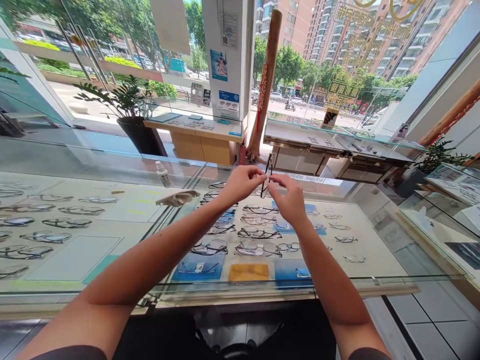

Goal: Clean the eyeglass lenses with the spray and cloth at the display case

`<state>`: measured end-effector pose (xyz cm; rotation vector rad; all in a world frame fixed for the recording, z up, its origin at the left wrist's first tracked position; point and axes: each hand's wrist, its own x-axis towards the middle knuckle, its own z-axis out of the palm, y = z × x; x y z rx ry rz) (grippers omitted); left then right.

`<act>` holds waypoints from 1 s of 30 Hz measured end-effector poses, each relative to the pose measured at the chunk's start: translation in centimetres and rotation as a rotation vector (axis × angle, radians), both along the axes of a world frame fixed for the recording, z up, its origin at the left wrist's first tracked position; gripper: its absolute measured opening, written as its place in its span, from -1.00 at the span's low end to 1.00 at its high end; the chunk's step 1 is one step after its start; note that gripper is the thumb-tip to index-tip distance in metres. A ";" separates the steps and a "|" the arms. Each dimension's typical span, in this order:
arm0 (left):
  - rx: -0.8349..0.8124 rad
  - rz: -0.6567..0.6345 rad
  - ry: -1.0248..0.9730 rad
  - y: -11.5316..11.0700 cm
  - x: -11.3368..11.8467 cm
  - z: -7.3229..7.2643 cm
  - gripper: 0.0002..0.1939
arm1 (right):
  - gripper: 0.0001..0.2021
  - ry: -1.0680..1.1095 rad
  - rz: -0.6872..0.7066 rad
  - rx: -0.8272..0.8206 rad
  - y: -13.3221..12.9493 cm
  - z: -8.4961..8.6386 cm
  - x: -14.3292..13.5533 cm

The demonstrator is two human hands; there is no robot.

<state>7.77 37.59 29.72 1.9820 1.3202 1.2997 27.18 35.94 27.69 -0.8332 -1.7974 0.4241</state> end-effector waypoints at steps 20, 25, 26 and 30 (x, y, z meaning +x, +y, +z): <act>-0.213 -0.160 1.070 8.6 1.1 -3.9 -0.75 | -0.61 0.038 -0.278 -0.210 5.9 -7.2 5.5; -0.237 -0.165 1.123 9.2 1.0 -4.7 -0.76 | -0.61 0.019 -0.274 -0.196 5.8 -7.1 5.5; -0.240 -0.168 1.128 9.2 1.0 -4.8 -0.77 | -0.61 0.017 -0.275 -0.196 5.8 -7.1 5.5; -0.245 -0.180 1.143 9.3 1.0 -5.3 -0.77 | -0.60 0.011 -0.280 -0.201 5.7 -7.0 5.4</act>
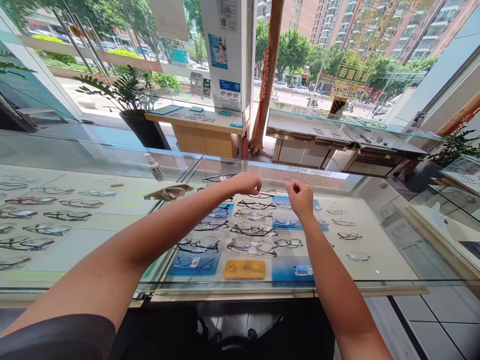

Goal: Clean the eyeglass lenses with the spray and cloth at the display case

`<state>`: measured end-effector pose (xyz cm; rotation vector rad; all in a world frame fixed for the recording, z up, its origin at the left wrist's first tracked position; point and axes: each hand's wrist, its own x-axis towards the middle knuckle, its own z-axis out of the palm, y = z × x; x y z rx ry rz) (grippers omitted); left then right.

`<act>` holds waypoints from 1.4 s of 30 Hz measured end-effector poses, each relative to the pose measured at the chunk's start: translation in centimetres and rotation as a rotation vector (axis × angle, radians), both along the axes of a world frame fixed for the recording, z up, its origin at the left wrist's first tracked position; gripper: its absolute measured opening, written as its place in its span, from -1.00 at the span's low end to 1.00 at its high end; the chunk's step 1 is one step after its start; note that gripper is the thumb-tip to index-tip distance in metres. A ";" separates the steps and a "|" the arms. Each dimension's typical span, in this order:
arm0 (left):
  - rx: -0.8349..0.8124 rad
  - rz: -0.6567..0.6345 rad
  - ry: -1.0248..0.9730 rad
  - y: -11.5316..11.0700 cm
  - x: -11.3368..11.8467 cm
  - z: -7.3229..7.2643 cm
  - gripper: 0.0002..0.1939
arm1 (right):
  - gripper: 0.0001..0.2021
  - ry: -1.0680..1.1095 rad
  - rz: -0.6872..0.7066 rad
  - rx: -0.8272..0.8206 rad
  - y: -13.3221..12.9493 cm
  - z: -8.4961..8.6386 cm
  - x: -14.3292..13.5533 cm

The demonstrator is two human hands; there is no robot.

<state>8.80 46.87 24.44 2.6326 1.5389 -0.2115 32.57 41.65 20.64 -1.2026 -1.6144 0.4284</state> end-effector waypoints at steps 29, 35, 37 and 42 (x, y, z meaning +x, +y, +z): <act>0.014 0.068 -0.144 4.6 -0.4 -1.5 -0.78 | -0.55 -0.014 -0.036 -0.072 0.2 -0.4 0.2; 0.062 0.093 -0.387 3.4 -2.8 0.7 -0.75 | -0.55 -0.008 -0.032 -0.084 0.5 -0.6 0.3; 0.082 0.108 -0.483 2.2 -3.8 1.6 -0.68 | -0.53 -0.004 -0.030 -0.085 0.5 -0.7 0.3; -0.008 0.123 -0.969 -1.3 -6.0 2.3 -0.59 | -0.53 -0.005 -0.028 -0.087 0.3 -0.9 0.2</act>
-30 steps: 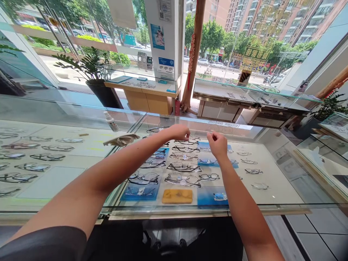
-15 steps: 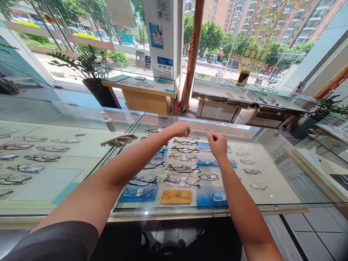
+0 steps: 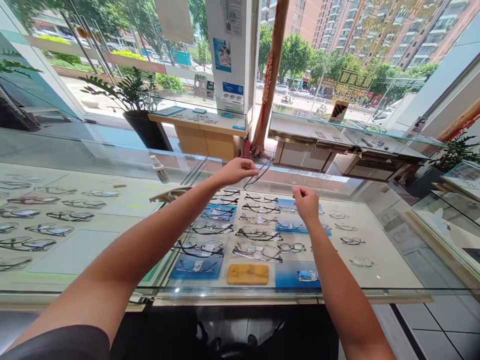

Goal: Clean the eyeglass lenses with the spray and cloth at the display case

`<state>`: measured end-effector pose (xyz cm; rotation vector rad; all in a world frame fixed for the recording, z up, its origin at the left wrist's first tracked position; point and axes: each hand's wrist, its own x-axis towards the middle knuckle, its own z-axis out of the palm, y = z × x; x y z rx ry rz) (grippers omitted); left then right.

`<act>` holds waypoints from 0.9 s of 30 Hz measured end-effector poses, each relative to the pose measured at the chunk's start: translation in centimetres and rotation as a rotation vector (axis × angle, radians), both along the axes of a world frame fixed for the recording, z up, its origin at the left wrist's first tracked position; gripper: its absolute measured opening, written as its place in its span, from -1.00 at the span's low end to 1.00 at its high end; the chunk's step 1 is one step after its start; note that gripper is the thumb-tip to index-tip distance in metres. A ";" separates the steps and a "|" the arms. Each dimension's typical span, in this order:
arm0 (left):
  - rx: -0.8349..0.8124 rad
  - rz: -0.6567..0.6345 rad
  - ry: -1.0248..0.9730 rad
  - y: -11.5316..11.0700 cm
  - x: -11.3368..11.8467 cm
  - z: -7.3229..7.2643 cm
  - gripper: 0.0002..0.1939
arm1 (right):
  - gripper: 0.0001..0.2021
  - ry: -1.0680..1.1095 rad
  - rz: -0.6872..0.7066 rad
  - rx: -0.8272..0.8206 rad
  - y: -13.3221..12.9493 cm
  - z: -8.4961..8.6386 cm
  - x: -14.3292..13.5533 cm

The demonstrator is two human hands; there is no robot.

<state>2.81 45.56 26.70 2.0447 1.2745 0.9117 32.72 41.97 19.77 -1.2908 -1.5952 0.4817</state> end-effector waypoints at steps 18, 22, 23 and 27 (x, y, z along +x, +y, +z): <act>-0.034 0.041 -0.718 -8.7 -1.2 -2.0 -0.59 | -0.53 -0.063 0.065 -0.054 -0.8 -0.4 -0.9; -0.020 0.040 -0.781 -9.2 -0.7 -2.2 -0.56 | -0.53 -0.049 0.092 -0.063 -1.8 -0.4 -1.9; -0.024 0.029 -0.790 -9.2 -0.6 -2.3 -0.56 | -0.53 -0.042 0.101 -0.062 -2.1 -0.2 -2.3; -0.015 -0.008 -0.823 -9.8 0.0 -2.0 -0.57 | -0.62 0.002 0.195 -0.042 -4.1 1.4 -4.9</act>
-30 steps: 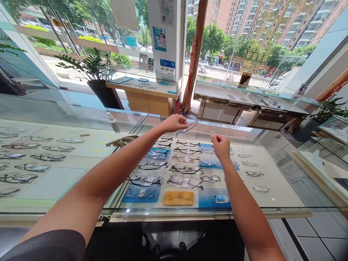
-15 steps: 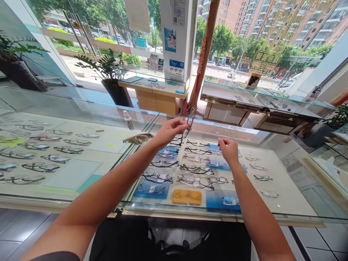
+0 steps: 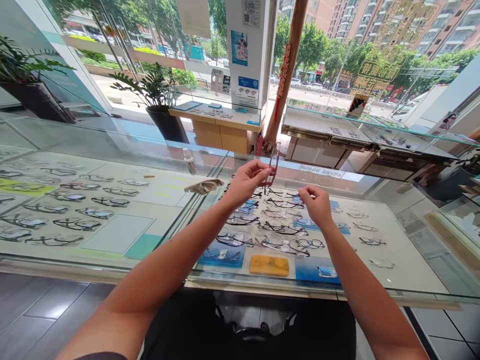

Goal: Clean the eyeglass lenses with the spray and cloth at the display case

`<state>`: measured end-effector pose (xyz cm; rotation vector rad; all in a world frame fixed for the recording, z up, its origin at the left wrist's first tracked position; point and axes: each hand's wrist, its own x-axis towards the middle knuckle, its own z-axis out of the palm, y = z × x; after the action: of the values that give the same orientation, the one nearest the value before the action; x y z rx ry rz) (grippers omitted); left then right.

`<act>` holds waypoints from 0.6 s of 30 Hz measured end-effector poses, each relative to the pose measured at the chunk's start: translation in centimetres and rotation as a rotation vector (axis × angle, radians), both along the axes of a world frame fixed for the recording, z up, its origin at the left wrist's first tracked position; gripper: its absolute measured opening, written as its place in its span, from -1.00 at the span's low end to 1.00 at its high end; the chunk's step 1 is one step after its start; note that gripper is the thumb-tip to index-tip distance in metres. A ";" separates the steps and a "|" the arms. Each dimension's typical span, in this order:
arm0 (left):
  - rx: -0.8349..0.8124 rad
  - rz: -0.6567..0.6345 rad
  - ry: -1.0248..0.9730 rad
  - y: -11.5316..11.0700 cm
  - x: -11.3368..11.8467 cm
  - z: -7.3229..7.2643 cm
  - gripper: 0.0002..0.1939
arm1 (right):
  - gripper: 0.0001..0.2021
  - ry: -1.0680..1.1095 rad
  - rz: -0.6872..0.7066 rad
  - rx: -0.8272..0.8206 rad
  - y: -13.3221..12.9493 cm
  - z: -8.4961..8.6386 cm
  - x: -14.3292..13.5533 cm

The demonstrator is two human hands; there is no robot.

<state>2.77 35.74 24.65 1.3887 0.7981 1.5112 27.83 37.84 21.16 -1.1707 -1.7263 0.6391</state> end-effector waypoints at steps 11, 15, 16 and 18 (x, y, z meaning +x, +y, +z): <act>0.265 -0.100 0.090 -1.5 2.5 8.8 -0.66 | -0.76 0.236 0.356 0.312 -1.8 12.6 -2.6; 0.313 -0.082 0.152 -1.2 2.4 11.0 -0.64 | -0.74 0.219 0.372 0.348 -1.6 14.7 -2.4; 0.305 -0.089 0.159 -1.2 2.3 11.1 -0.64 | -0.74 0.210 0.379 0.343 -1.7 14.9 -2.3; 0.282 -0.108 0.159 -1.1 2.3 10.9 -0.64 | -0.73 0.193 0.395 0.324 -1.8 14.9 -2.2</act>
<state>5.03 34.61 35.59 1.7496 0.6105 1.4835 25.62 36.08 36.06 -0.5299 -1.8241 0.6503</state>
